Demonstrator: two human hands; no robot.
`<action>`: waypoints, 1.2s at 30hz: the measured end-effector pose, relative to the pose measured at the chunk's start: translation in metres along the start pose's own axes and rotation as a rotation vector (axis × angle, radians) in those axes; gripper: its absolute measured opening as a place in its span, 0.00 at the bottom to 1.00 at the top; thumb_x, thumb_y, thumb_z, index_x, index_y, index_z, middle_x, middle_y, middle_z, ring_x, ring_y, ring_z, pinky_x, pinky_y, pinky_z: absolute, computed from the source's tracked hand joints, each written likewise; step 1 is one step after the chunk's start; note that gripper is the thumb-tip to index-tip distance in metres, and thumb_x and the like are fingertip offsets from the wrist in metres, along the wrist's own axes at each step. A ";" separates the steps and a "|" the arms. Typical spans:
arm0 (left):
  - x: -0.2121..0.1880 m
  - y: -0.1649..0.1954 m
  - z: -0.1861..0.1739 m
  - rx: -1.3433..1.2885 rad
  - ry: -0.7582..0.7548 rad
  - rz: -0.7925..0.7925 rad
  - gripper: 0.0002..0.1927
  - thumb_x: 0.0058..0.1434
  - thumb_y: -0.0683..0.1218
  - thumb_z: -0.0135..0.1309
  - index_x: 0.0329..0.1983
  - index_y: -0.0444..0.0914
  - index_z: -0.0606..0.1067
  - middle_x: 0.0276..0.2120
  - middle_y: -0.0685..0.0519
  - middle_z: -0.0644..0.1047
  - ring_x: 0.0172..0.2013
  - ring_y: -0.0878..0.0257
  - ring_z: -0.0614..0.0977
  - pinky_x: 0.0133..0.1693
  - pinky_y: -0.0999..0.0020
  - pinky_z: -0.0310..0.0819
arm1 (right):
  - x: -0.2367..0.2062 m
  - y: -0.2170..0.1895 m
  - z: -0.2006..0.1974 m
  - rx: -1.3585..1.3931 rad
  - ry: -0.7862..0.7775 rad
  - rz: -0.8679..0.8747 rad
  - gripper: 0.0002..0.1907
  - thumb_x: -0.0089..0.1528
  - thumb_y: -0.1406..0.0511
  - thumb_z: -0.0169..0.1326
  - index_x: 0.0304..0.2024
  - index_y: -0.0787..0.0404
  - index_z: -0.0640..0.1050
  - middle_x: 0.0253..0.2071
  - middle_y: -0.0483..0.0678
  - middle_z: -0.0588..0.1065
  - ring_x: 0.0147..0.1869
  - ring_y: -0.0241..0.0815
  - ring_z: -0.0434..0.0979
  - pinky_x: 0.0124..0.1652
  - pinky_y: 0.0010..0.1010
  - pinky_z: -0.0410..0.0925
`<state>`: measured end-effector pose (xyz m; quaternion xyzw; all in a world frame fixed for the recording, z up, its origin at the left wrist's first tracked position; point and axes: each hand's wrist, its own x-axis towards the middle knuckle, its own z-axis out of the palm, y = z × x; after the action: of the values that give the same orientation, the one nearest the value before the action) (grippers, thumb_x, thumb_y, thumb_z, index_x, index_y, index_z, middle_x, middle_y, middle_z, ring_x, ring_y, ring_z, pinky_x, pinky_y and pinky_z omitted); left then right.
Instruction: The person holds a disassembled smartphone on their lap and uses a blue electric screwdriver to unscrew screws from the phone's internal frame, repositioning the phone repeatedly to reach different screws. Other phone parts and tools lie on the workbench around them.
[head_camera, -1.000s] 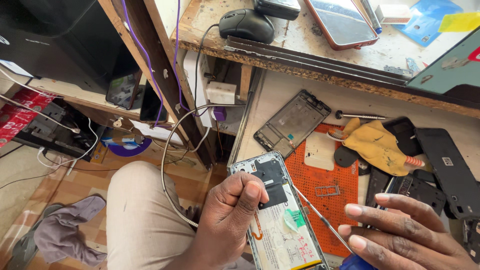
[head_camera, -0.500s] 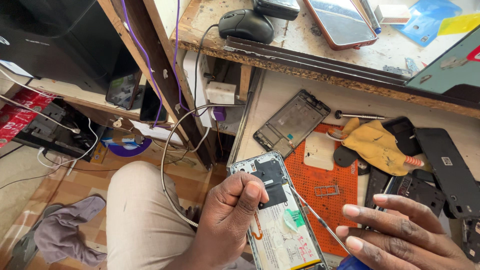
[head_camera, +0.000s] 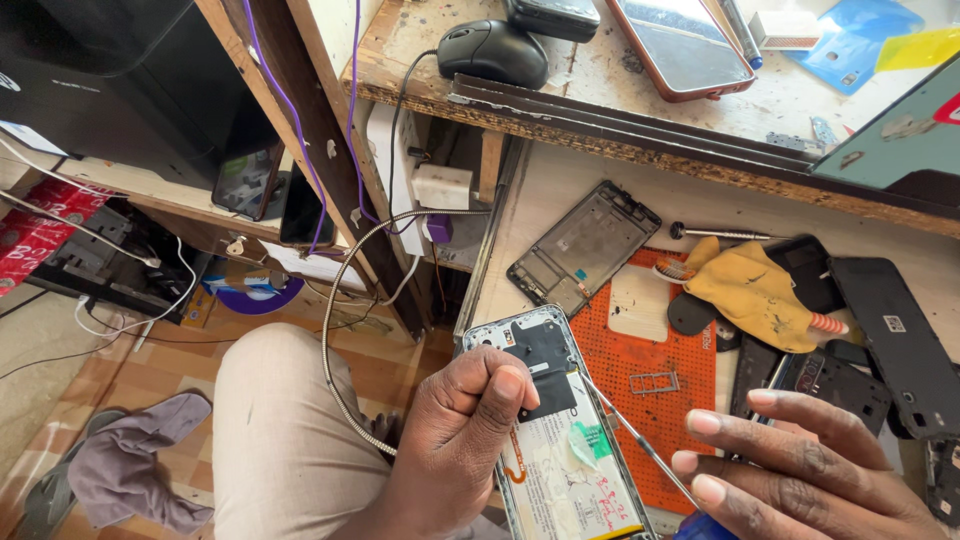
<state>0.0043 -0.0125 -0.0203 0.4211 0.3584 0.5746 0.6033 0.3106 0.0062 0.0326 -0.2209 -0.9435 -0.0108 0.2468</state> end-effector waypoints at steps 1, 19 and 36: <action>0.000 0.000 0.000 0.012 -0.001 -0.003 0.17 0.73 0.53 0.51 0.35 0.36 0.75 0.30 0.60 0.71 0.33 0.73 0.65 0.37 0.77 0.60 | 0.000 0.000 -0.001 -0.006 -0.009 -0.005 0.18 0.64 0.59 0.52 0.57 0.46 0.75 0.54 0.34 0.79 0.68 0.37 0.72 0.70 0.44 0.60; -0.005 0.009 0.000 0.068 -0.141 -0.060 0.19 0.74 0.56 0.49 0.34 0.37 0.74 0.26 0.62 0.66 0.30 0.73 0.63 0.33 0.76 0.57 | -0.002 -0.001 0.000 -0.045 -0.041 0.046 0.22 0.63 0.57 0.51 0.60 0.48 0.72 0.59 0.39 0.77 0.71 0.38 0.70 0.73 0.48 0.58; -0.004 0.012 -0.001 0.171 -0.167 -0.038 0.19 0.73 0.56 0.49 0.33 0.38 0.74 0.27 0.62 0.68 0.31 0.73 0.64 0.34 0.76 0.59 | 0.006 -0.005 -0.001 -0.059 -0.004 0.063 0.21 0.65 0.56 0.50 0.61 0.48 0.71 0.57 0.35 0.77 0.71 0.38 0.69 0.73 0.49 0.58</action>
<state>-0.0018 -0.0169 -0.0098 0.5107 0.3626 0.4932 0.6037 0.3044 0.0037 0.0369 -0.2577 -0.9358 -0.0303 0.2385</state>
